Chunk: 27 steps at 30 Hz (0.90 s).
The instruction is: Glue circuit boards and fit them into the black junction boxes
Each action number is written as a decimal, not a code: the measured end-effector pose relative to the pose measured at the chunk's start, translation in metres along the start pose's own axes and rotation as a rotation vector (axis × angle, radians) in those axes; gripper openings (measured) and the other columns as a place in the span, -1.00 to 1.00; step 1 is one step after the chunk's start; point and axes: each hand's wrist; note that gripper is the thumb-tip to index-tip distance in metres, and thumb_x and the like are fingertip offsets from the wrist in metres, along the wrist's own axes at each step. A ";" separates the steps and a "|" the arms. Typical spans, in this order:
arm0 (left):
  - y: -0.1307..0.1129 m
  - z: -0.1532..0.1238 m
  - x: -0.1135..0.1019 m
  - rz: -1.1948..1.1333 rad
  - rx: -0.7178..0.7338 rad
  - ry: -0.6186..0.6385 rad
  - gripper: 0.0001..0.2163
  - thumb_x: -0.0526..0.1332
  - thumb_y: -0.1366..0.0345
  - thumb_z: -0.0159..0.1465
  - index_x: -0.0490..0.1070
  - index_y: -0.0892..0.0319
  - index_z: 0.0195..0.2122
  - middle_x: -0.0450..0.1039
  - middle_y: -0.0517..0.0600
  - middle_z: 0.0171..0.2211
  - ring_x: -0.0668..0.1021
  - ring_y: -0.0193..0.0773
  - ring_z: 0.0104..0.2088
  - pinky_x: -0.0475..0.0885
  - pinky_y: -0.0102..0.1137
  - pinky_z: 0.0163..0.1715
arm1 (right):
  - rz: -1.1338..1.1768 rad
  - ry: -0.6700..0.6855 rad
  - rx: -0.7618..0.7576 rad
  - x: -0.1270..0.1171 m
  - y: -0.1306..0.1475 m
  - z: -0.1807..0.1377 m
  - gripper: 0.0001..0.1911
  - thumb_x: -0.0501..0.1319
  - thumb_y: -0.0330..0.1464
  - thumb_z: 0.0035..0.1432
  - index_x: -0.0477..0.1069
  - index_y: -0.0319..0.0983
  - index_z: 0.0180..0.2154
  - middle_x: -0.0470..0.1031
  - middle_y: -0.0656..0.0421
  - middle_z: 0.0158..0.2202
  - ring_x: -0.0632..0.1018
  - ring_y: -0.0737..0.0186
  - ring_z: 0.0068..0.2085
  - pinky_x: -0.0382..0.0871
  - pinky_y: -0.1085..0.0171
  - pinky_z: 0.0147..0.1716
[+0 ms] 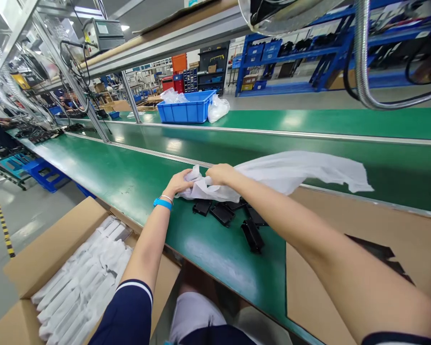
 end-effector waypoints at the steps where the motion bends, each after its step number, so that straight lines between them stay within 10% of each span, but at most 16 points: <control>1: 0.003 -0.001 0.001 -0.038 -0.029 0.015 -0.71 0.46 0.40 0.01 0.55 0.14 -0.21 0.54 0.02 -0.15 0.52 -0.13 -0.06 0.37 -0.22 0.06 | 0.028 0.020 -0.013 0.010 0.003 0.003 -0.64 0.22 -0.17 0.32 0.42 -0.27 0.01 0.47 0.06 0.00 0.53 0.15 -0.04 0.46 0.04 -0.03; 7: 0.023 -0.019 -0.006 -0.344 -0.244 -0.053 -0.72 0.23 0.20 0.36 0.41 0.22 0.02 0.47 0.06 -0.05 0.55 -0.20 -0.13 0.51 -0.20 -0.10 | 0.266 -0.035 -0.189 0.021 0.018 0.018 -0.67 0.23 -0.17 0.30 0.46 -0.31 -0.07 0.50 0.13 -0.10 0.55 0.16 -0.14 0.50 0.15 -0.16; 17: 0.012 -0.053 -0.022 -0.858 -0.369 -0.123 -0.71 0.18 0.13 0.38 0.48 0.30 -0.16 0.53 0.06 -0.24 0.58 -0.26 -0.27 0.53 -0.29 -0.21 | 0.454 -0.325 -0.403 -0.024 0.060 0.015 -0.78 0.28 -0.42 -0.05 0.49 -0.22 -0.26 0.57 0.20 -0.26 0.50 0.23 -0.24 0.24 0.38 -0.30; 27: 0.029 -0.071 -0.031 -0.924 -0.377 -0.283 -0.79 0.22 0.21 0.37 0.45 0.26 -0.12 0.50 -0.01 -0.24 0.55 -0.33 -0.32 0.52 -0.34 -0.28 | 0.406 -0.335 -0.349 -0.094 0.080 0.001 -0.90 0.23 -0.44 0.15 0.47 -0.33 -0.26 0.54 0.16 -0.27 0.49 0.30 -0.29 0.28 0.35 -0.33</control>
Point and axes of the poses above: each hand's wrist, its own z-axis towards the middle knuckle, its own x-axis out of the palm, y = z × x
